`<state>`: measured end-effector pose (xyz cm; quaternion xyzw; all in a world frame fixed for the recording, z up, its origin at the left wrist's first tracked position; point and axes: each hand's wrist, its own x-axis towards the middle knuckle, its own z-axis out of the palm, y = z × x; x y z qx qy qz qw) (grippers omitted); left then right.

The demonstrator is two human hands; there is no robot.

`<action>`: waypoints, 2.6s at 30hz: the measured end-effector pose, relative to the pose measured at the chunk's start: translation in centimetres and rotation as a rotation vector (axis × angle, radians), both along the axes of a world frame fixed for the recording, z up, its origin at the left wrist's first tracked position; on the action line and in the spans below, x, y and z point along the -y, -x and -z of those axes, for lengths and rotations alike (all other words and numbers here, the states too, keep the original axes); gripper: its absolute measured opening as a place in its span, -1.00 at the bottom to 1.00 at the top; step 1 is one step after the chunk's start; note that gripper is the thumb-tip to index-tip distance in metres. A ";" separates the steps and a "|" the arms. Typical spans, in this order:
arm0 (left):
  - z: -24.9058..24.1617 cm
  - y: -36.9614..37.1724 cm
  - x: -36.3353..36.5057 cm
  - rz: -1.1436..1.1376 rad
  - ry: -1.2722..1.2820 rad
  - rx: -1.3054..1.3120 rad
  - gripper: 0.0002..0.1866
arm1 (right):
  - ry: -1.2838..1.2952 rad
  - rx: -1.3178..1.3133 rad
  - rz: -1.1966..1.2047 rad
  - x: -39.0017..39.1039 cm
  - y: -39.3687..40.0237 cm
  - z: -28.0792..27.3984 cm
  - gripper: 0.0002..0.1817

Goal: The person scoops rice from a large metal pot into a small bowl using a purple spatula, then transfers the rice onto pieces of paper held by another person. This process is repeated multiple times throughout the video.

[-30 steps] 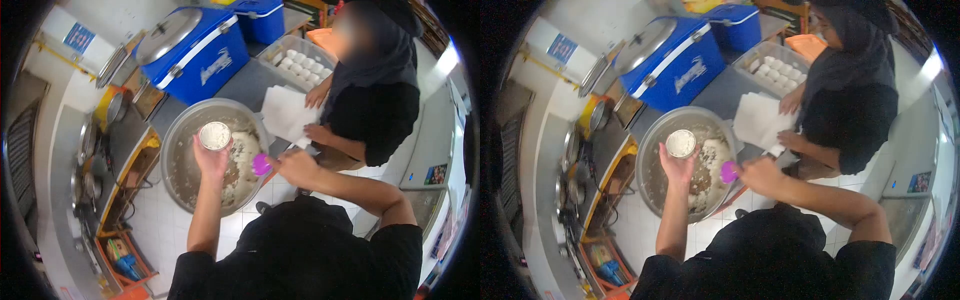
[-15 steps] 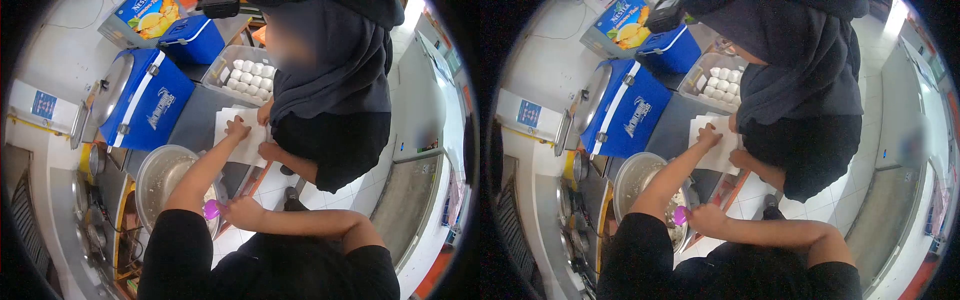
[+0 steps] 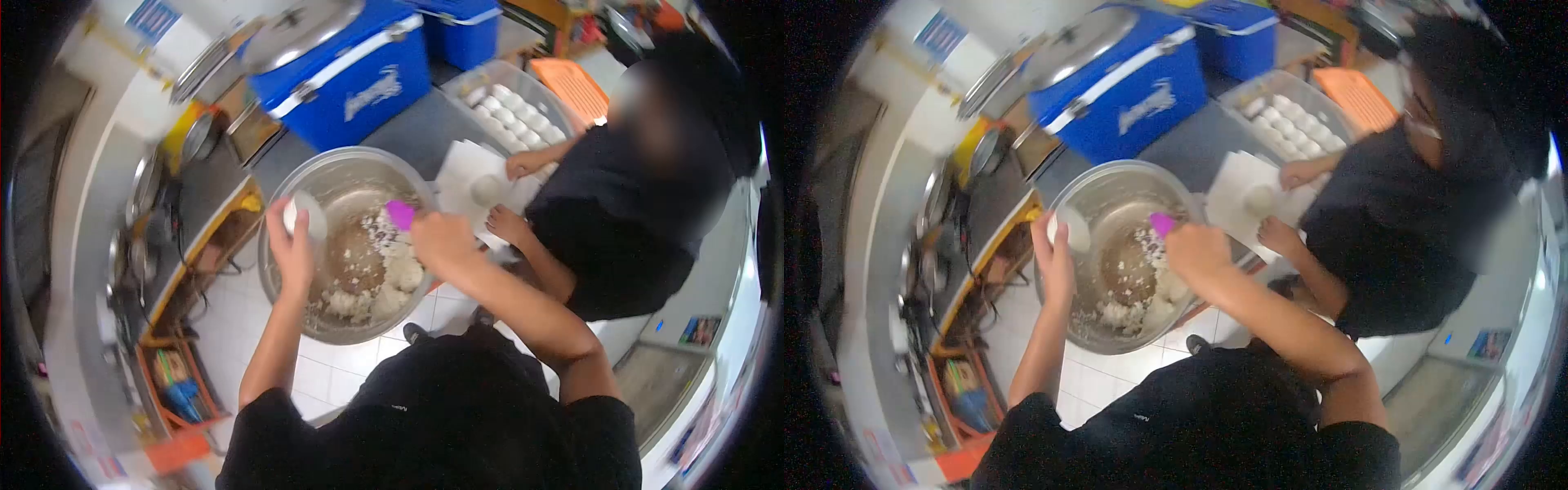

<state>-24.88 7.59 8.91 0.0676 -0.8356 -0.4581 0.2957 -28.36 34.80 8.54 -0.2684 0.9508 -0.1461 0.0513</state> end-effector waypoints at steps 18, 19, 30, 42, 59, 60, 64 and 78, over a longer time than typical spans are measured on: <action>9.8 -13.6 10.8 -0.297 -0.036 -0.247 -0.43 | -0.343 0.023 -0.253 13.1 5.5 9.4 -0.76; 10.0 -13.5 10.9 -0.303 -0.038 -0.247 -0.43 | -0.310 0.052 -0.117 12.9 6.3 10.9 -0.75; 10.1 -14.1 10.9 -0.296 -0.005 -0.241 -0.45 | -0.385 0.356 -0.019 14.0 4.7 10.9 -0.74; 10.6 -14.4 10.8 -0.283 -0.009 -0.224 -0.44 | -0.198 0.065 -0.070 12.4 3.8 15.1 -0.77; 10.2 -14.0 10.8 -0.354 0.023 -0.213 -0.45 | -0.337 0.378 -0.348 18.6 3.4 12.4 -0.72; 10.2 -14.2 10.7 -0.350 0.016 -0.211 -0.45 | -0.302 0.326 -0.206 17.9 4.9 13.0 -0.72; 10.4 -13.8 11.1 -0.350 0.029 -0.229 -0.43 | -0.276 0.268 -0.189 18.4 0.5 13.4 -0.72; 11.0 -13.9 11.0 -0.362 -0.030 -0.273 -0.46 | -0.477 0.331 -0.617 21.2 -5.2 2.3 -0.74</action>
